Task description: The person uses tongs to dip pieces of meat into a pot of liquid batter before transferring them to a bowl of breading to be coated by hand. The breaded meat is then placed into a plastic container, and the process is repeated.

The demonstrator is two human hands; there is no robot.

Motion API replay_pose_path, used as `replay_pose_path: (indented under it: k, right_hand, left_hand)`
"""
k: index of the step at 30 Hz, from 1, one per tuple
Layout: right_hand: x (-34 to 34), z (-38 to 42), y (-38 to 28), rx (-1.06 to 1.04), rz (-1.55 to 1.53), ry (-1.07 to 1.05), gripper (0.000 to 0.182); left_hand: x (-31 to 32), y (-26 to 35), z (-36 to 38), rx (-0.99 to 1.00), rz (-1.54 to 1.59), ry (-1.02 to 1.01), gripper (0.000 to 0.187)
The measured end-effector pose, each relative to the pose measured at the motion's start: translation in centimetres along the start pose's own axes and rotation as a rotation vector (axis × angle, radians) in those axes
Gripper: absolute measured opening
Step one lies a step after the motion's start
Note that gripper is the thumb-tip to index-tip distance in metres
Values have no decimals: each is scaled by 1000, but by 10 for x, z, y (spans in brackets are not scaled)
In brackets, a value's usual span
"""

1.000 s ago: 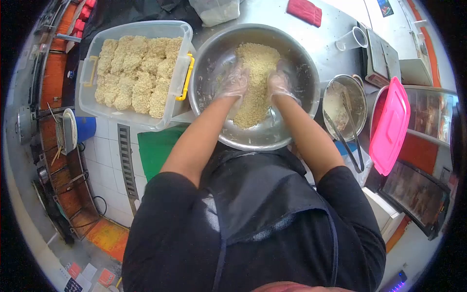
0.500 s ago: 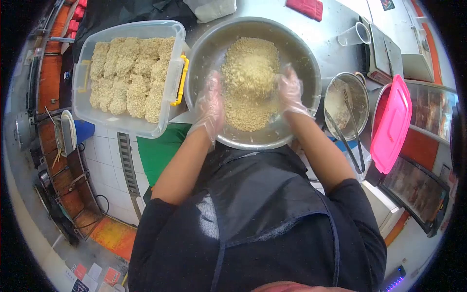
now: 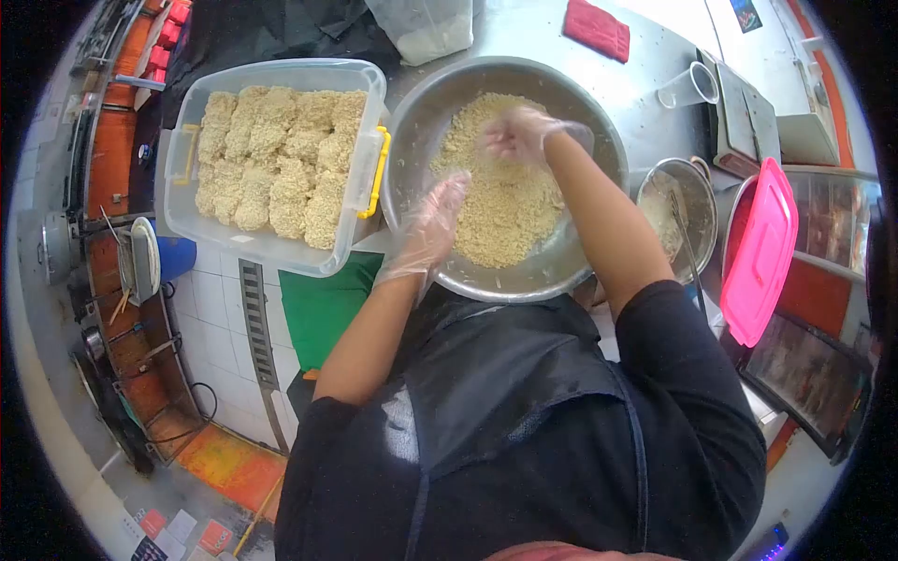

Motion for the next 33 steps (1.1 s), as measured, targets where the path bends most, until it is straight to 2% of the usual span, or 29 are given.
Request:
replay_pose_path:
  k: [3, 7, 9, 10, 12, 13, 17, 18, 20, 21, 23, 24, 26, 27, 29, 30, 32, 33]
  right_hand:
    - [-8, 4, 18, 21, 78, 120, 17]
    - [-7, -27, 0, -124, 283, -12, 19]
    - [-4, 7, -82, -1152, 1453, 463, 32]
    - [-14, -11, -80, -1152, 1461, 450, 32]
    - [-31, -59, -51, -931, 1106, 122, 44]
    - [-27, -51, -43, -925, 1105, 118, 44]
    - [19, 52, 58, -540, 1737, -387, 61]
    - [27, 64, 71, -530, 1733, -393, 61]
    - [39, 87, 100, -368, 1586, -625, 73]
    - [33, 87, 100, -364, 1585, -626, 73]
    - [24, 91, 72, -569, 1350, -433, 76]
    - [20, 93, 68, -567, 1351, -433, 76]
    - [4, 111, 22, -586, 1209, -112, 62]
    - [2, 128, 10, -584, 1210, -112, 62]
    - [6, 166, -20, -874, 1230, -49, 47]
    - [-1, 160, -16, -873, 1228, -47, 47]
    - [-30, 152, -28, -1154, 917, 133, 53]
    - [-38, 138, -17, -1154, 914, 138, 53]
  left_hand:
    - [7, -8, -2, 40, -37, -77, 50]
    - [11, -18, -2, 93, 34, -114, 46]
    - [8, -20, -4, 81, 20, -97, 47]
    - [3, -12, -2, 59, 39, -109, 48]
    - [-3, -7, 2, 26, 55, -122, 48]
    - [-5, -5, 2, 33, 41, -111, 49]
    - [-2, -10, -3, 10, 102, -105, 49]
    - [-2, -12, -1, 2, 102, -112, 49]
    - [-6, -12, -3, -8, 129, -76, 50]
    - [-5, -14, -5, -11, 130, -79, 50]
    - [-8, -14, -8, 13, 72, -53, 50]
    - [-9, -12, -8, 11, 73, -54, 50]
    - [-17, -1, -7, -75, -45, -36, 50]
    - [-16, 1, -7, -76, -44, -37, 50]
    - [-15, -5, -13, -179, -77, 14, 51]
    - [-13, -4, -16, -178, -78, 12, 51]
    - [-11, -9, -23, -197, -195, 46, 57]
    - [-8, -14, -28, -192, -198, 43, 57]
Point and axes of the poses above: each hand's wrist, its own z-axis away from the middle knuckle, its own x-axis out of the palm, y = z × x, the point moved 8 cm from there along -z, towards the middle knuckle, and after that the axes turned 13 degrees about y, right-handed, at the moved point
